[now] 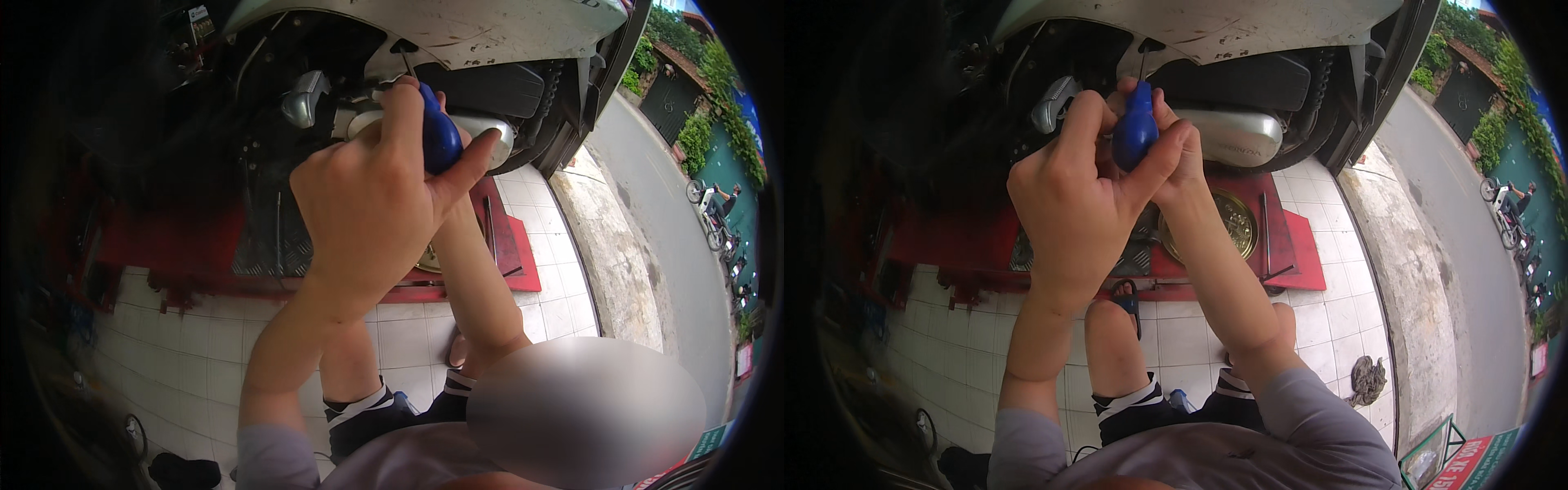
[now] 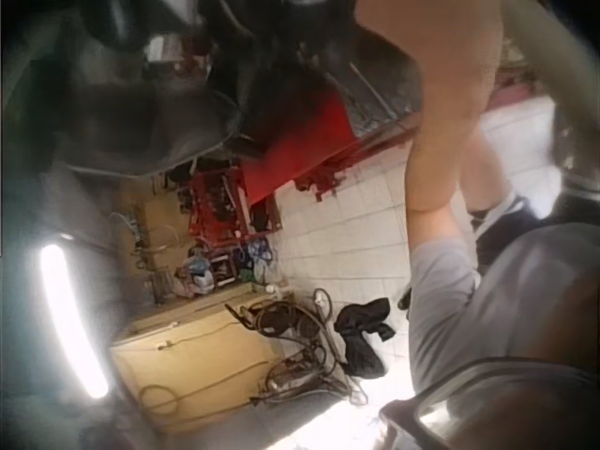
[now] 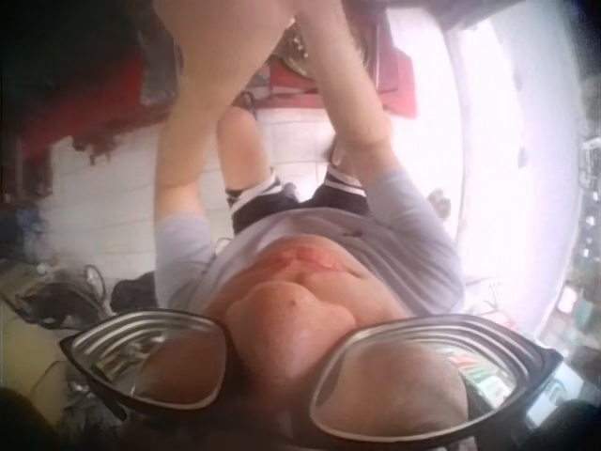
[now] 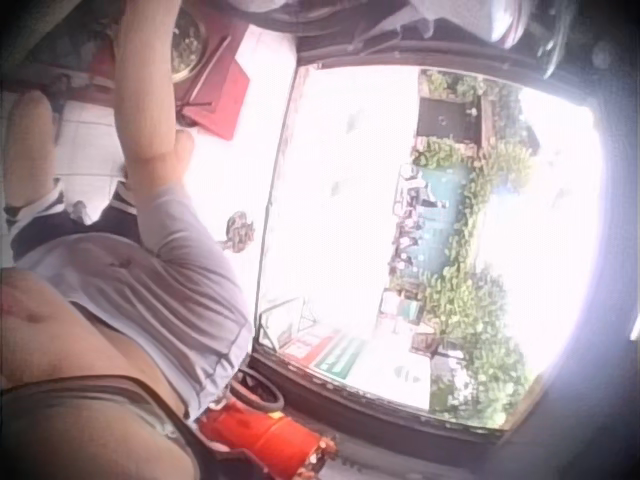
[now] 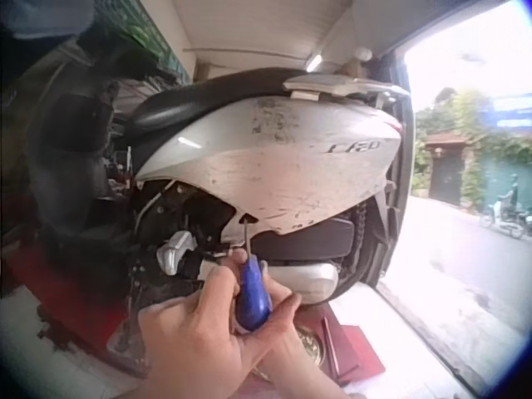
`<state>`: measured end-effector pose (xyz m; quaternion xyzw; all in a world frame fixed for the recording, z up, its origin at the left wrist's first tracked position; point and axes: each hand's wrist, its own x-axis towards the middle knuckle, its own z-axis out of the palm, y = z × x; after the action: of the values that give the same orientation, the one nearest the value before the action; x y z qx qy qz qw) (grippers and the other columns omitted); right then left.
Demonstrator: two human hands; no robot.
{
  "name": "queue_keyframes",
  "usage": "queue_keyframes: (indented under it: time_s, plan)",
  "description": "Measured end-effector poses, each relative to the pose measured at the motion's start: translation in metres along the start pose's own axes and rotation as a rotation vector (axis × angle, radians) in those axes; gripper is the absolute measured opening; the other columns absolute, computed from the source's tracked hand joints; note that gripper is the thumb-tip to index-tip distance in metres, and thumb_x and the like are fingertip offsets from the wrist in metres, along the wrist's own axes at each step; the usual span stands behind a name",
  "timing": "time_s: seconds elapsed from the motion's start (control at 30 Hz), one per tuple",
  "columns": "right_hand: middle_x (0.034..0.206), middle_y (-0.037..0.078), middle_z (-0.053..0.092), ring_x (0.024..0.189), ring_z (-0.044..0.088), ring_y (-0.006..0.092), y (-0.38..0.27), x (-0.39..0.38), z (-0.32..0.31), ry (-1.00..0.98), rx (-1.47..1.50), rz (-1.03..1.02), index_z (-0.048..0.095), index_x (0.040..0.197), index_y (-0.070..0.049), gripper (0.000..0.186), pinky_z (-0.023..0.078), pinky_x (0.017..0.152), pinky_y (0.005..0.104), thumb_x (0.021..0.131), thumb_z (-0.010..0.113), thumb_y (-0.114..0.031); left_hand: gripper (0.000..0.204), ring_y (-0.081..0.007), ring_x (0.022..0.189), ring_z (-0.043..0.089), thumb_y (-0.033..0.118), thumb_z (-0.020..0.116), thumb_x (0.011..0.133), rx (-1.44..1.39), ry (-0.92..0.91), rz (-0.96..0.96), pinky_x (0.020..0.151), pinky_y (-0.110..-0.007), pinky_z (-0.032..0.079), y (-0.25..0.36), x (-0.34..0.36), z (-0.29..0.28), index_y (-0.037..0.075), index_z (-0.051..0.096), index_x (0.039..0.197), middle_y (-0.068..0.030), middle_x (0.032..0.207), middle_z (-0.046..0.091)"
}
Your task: The person uses a blue-handled screwdriver to tighten screws on the side panel of a white motorcycle. They repeatedly insert the screwdriver into the screw head and turn it, occasionally adjusting their grip or position to reach different fasteners.
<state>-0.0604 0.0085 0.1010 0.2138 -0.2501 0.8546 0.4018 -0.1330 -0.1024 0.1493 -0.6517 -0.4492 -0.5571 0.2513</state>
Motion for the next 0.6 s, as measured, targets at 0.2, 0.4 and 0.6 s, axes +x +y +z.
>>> queue_keyframes:
  time_s: [0.2, 0.4, 0.6]
  plan:
    - [0.087, 0.003, 0.051, 0.07, 0.055, 0.0183, -0.014, 0.006, -0.001, -0.222, 0.02, 0.085, 0.051, 0.114, -0.003, 0.054, 0.051, 0.063, 0.0317, 0.098, 0.051, -0.054, 0.052, -0.0236, 0.06, 0.068, 0.027, 0.082, 0.076, -0.133, -0.098, 0.172, 0.054, -0.033, 0.054, -0.01, -0.013, 0.007, 0.007, 0.055, 0.116, -0.0074, 0.076, 0.067]
    - [0.082, 0.002, 0.049, 0.066, 0.05, 0.0123, 0.007, 0.001, 0.009, -0.038, -0.01, -0.057, 0.049, 0.103, -0.004, 0.046, 0.048, 0.061, 0.0271, 0.095, 0.06, -0.047, 0.051, -0.0221, 0.056, 0.066, 0.022, 0.082, 0.073, -0.19, 0.013, 0.031, 0.051, -0.031, 0.054, -0.015, -0.019, 0.008, 0.006, 0.057, 0.116, -0.0079, 0.075, 0.066]
    - [0.08, 0.002, 0.049, 0.062, 0.049, 0.0073, 0.013, 0.014, -0.011, -0.35, -0.018, 0.028, 0.048, 0.098, -0.004, 0.04, 0.045, 0.057, 0.0217, 0.093, 0.067, -0.04, 0.046, -0.022, 0.063, 0.065, 0.02, 0.081, 0.067, -0.074, -0.047, 0.187, 0.049, -0.032, 0.053, -0.026, -0.023, 0.003, 0.007, 0.06, 0.106, -0.0062, 0.069, 0.06]
